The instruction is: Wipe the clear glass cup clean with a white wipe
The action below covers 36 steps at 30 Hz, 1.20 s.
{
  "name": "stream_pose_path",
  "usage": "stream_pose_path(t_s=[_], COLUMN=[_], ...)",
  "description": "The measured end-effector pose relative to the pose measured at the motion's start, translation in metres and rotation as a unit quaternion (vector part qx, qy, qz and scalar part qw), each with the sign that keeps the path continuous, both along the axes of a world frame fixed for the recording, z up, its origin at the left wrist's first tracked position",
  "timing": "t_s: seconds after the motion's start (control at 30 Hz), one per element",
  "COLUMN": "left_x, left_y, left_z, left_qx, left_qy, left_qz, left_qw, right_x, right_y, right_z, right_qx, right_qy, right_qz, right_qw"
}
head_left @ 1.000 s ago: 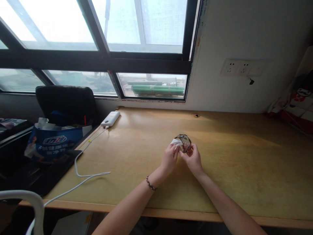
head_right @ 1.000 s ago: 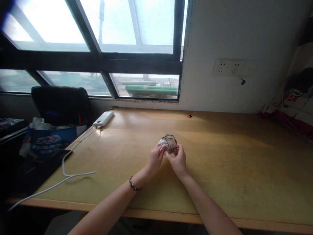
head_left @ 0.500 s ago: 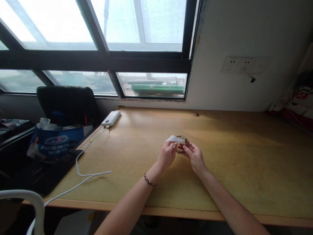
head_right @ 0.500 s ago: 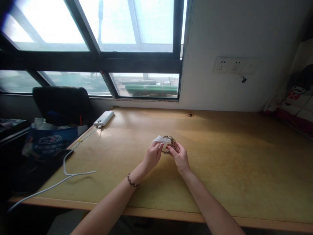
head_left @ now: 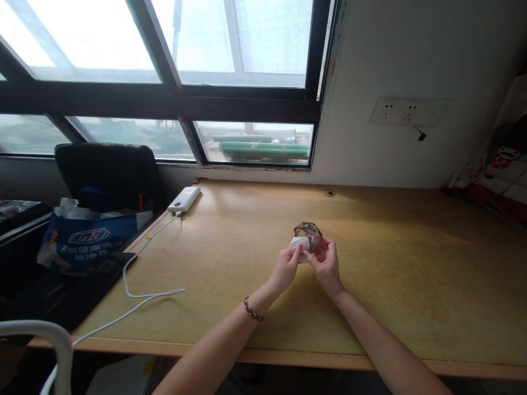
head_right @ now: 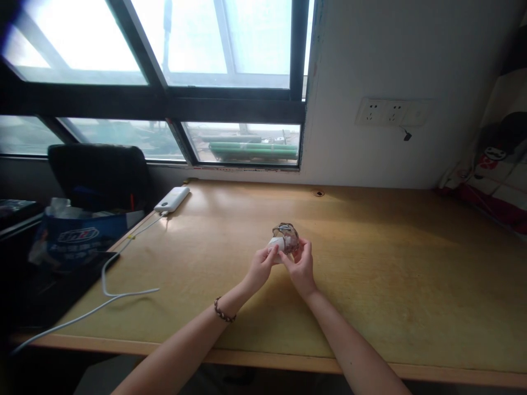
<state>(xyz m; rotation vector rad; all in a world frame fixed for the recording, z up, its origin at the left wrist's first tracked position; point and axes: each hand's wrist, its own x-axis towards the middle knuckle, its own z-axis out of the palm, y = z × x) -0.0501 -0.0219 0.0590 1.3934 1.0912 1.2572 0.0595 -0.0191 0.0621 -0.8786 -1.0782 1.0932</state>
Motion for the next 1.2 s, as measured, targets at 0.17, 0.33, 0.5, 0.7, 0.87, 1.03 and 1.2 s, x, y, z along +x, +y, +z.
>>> stream_pose_path(t_s=[0.17,0.33,0.5,0.7,0.87,1.03,1.2], left_x=[-0.009,-0.023,-0.018,-0.004,0.001,-0.005,-0.023], left_y=[0.004,0.012,0.008,-0.001,-0.003,0.001,0.009], left_z=[0.0,-0.002,0.003,0.004,0.005,0.009,0.01], left_qx=[0.16,0.24,0.24,0.073,-0.109,-0.085,0.179], left_qy=[0.19,0.282,0.256,0.091,-0.148,-0.069,0.293], left_qz=[0.086,0.155,0.105,-0.002,-0.118,-0.139,-0.003], left_qw=[0.965,0.916,0.93,0.993,0.976,0.984,0.939], right_x=[0.003,0.003,0.003,0.009,0.008,0.008,0.005], right_y=[0.005,0.004,0.004,0.005,0.005,0.006,0.005], right_z=[0.001,0.001,0.001,0.001,-0.003,-0.003,-0.001], right_qx=[-0.016,-0.042,-0.049,-0.036,-0.039,-0.037,-0.039], right_qy=[-0.015,-0.01,0.019,-0.007,-0.023,-0.018,-0.004], right_qz=[0.007,0.064,0.026,-0.038,-0.047,-0.053,-0.035], right_qw=[1.0,0.997,0.998,0.999,0.998,0.998,0.999])
